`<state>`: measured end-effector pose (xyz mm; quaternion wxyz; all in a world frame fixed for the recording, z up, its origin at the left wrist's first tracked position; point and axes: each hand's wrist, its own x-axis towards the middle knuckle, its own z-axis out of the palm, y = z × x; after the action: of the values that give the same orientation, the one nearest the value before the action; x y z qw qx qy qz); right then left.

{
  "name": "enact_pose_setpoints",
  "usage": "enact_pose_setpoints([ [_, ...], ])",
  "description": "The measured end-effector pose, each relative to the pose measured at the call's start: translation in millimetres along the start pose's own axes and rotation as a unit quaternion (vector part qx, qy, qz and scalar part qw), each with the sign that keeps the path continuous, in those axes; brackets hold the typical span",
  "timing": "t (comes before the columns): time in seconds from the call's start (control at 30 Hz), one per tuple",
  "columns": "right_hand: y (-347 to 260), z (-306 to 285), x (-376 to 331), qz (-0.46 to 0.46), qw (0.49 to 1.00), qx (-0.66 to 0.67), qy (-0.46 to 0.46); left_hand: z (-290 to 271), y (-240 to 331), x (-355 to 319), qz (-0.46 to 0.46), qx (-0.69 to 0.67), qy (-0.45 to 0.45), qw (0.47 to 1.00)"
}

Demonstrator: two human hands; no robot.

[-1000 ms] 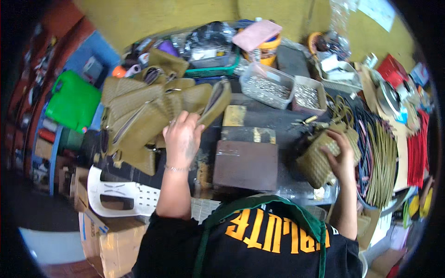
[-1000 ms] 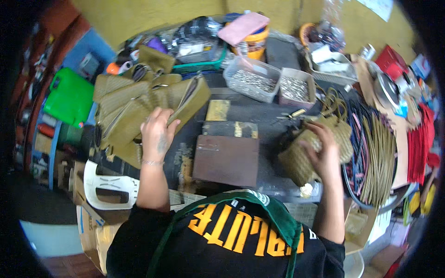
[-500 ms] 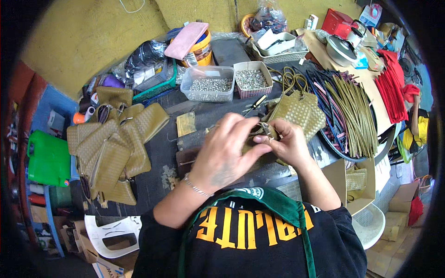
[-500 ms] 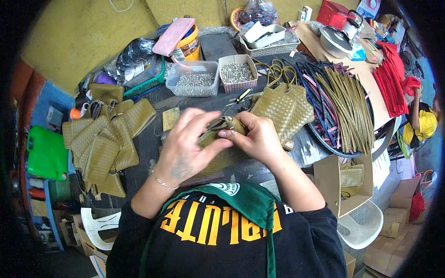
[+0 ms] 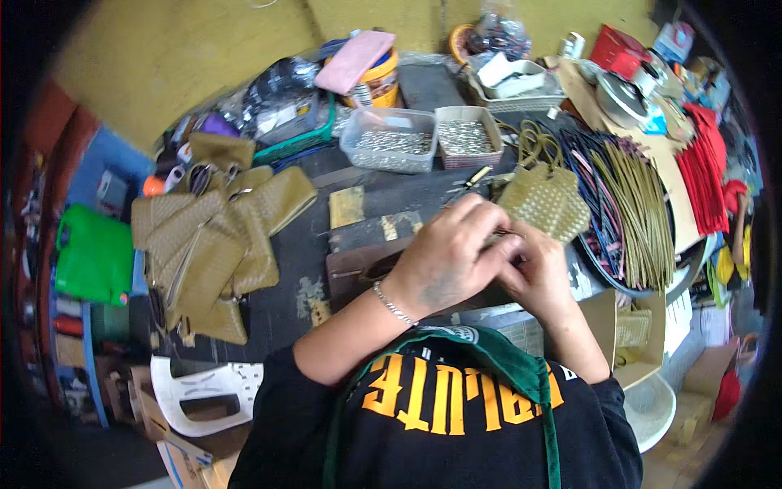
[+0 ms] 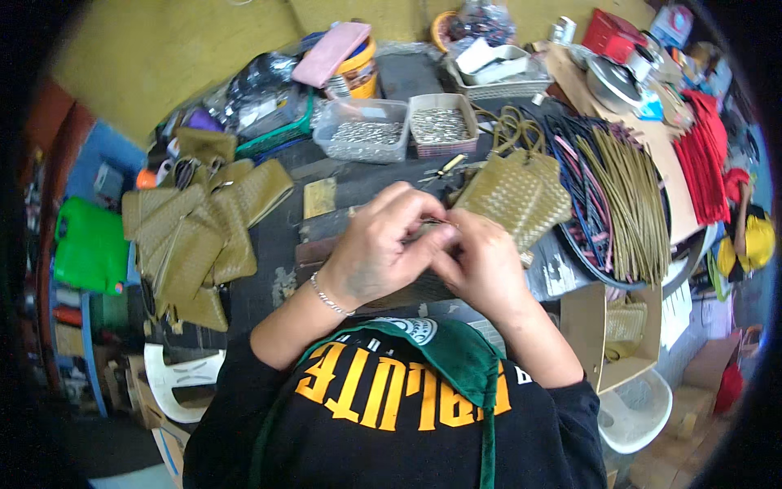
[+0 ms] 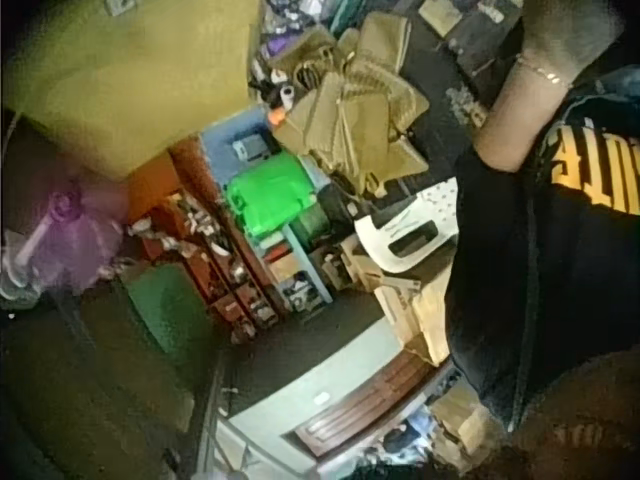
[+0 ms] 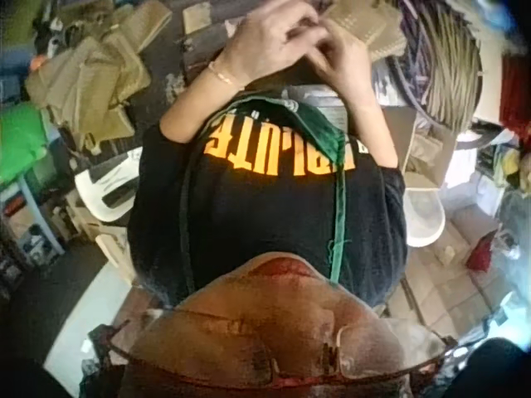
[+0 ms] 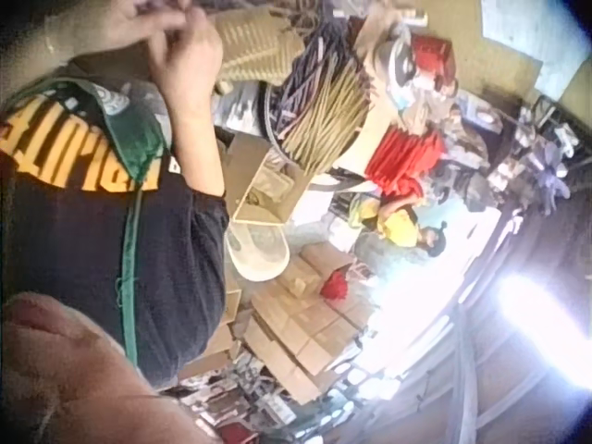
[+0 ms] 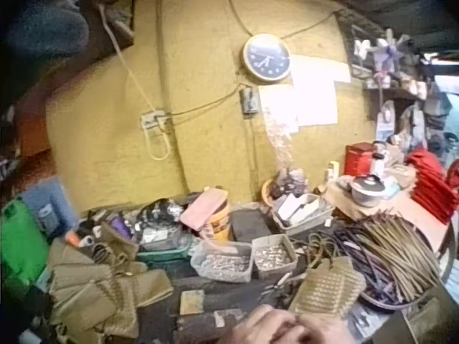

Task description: The person attaches straps to woven bags by hand, pressing rivets into strap ends over a work block.

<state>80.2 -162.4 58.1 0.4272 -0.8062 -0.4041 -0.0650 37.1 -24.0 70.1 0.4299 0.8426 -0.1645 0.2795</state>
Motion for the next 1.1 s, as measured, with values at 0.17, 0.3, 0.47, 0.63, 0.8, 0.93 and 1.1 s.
enact_pose_setpoints([
  [0.17,-2,5,-9,0.001,0.999,0.025,0.023,-7,5,-9,0.033,-0.008,-0.007,0.999],
  [0.3,6,-5,-22,0.089,0.992,0.087,0.034,3,20,-13,0.050,0.022,0.059,0.997],
  [0.47,0,0,-16,-0.007,0.999,0.039,0.028,0,17,-16,0.112,0.175,0.058,0.977],
  [0.63,-22,1,-10,0.031,0.999,0.010,0.018,-5,14,-13,0.051,0.094,0.074,0.992],
  [0.8,-19,-4,-10,-0.002,0.998,-0.052,-0.019,-7,11,-13,0.001,-0.083,0.086,0.993],
  [0.93,-18,-5,-12,-0.017,0.999,0.030,0.010,-8,8,-8,-0.042,-0.101,0.070,0.991],
  [1.1,-15,-4,-13,-0.011,0.999,0.000,0.046,-11,11,-8,-0.041,-0.037,0.097,0.994],
])
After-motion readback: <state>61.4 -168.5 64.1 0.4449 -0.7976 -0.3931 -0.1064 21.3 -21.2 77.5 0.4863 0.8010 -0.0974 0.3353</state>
